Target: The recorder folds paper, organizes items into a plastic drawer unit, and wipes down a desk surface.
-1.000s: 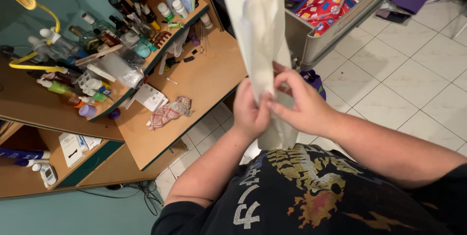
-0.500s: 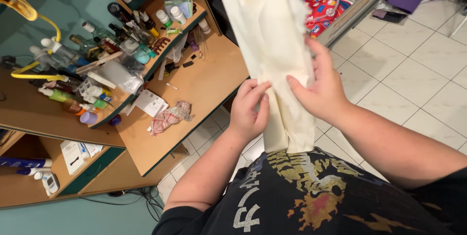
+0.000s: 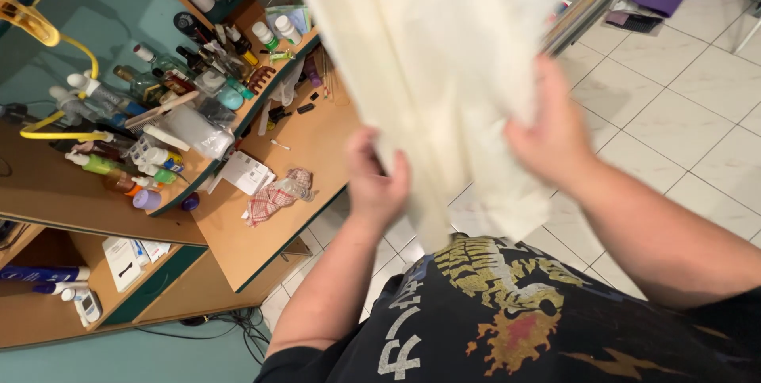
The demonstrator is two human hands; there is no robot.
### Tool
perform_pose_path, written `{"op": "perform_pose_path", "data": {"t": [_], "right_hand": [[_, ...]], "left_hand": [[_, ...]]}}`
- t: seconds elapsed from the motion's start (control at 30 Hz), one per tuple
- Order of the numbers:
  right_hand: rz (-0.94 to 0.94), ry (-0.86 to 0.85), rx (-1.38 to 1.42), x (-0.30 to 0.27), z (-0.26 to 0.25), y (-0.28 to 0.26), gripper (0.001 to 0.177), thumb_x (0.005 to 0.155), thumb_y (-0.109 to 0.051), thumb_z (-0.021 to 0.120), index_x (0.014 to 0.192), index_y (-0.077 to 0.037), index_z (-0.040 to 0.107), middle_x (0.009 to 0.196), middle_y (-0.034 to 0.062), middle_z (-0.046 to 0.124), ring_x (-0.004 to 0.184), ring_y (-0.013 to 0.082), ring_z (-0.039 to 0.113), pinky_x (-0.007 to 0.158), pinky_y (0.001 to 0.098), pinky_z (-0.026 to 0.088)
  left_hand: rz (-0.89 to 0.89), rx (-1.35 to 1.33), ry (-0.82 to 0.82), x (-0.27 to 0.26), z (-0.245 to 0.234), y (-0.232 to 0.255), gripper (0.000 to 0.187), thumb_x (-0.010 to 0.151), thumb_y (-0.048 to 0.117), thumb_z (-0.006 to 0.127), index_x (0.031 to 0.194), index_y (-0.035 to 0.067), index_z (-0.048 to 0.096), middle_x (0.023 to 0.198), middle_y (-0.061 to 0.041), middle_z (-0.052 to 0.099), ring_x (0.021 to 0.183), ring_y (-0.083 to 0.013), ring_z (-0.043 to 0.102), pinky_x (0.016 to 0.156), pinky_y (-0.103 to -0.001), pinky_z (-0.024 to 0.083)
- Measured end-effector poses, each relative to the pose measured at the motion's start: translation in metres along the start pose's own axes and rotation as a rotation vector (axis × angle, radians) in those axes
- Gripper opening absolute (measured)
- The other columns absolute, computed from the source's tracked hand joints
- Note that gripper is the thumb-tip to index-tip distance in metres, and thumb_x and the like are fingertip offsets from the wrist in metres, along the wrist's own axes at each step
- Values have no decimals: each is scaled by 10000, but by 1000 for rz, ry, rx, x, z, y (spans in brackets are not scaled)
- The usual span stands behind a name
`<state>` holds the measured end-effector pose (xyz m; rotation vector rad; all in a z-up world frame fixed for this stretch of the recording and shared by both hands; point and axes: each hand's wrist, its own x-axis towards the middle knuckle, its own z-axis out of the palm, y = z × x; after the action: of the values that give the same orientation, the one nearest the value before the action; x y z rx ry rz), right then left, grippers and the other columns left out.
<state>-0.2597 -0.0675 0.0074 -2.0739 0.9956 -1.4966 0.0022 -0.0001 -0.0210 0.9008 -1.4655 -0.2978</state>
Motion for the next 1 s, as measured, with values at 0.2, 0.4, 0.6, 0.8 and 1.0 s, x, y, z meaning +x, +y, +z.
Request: {"op": "perform_pose_path", "data": {"t": [0.2, 0.4, 0.6, 0.8, 1.0], "right_hand": [[209, 91, -321, 10, -61, 14, 607, 955, -44, 690, 1485, 15, 400, 1358, 253, 670, 1253, 410, 669, 1046, 453, 520], [171, 151, -354, 17, -57, -9, 767, 902, -23, 630, 1616, -13, 347, 1267, 252, 660, 1107, 402, 667, 930, 454, 532], [73, -204, -410, 13, -19, -37, 624, 840, 17, 630, 1354, -330, 702, 1163, 137, 611, 883, 287, 655, 780, 370, 542], [-197, -260, -262, -3, 34, -56, 698, 818, -32, 707, 1473, -245, 591, 1205, 144, 573, 963, 340, 645, 838, 399, 557], [-474, -359, 38, 11, 23, -84, 873, 677, -95, 737, 1471, -12, 384, 1429, 217, 536, 1223, 441, 587, 1020, 488, 495]], "left_hand": [[-458, -49, 67, 15, -79, -30, 503, 911, -22, 592, 1373, 25, 401, 1040, -57, 709, 887, -114, 669, 781, -259, 541], [-504, -76, -31, 18, -83, -18, 228, 986, 24, 609, 1211, -5, 634, 1073, -42, 712, 921, -88, 658, 805, -239, 537], [-473, -228, -57, -1, -34, -41, 171, 1053, 83, 603, 1195, -1, 646, 1016, -32, 692, 861, -73, 608, 745, -244, 503], [-126, -81, -115, 11, 26, 26, 139, 1045, 55, 545, 1137, 28, 645, 1045, -70, 695, 937, -154, 669, 844, -285, 547], [-121, 4, -371, -3, 15, 28, 155, 995, 41, 556, 1086, 45, 681, 988, -115, 727, 930, -281, 736, 850, -371, 570]]}}
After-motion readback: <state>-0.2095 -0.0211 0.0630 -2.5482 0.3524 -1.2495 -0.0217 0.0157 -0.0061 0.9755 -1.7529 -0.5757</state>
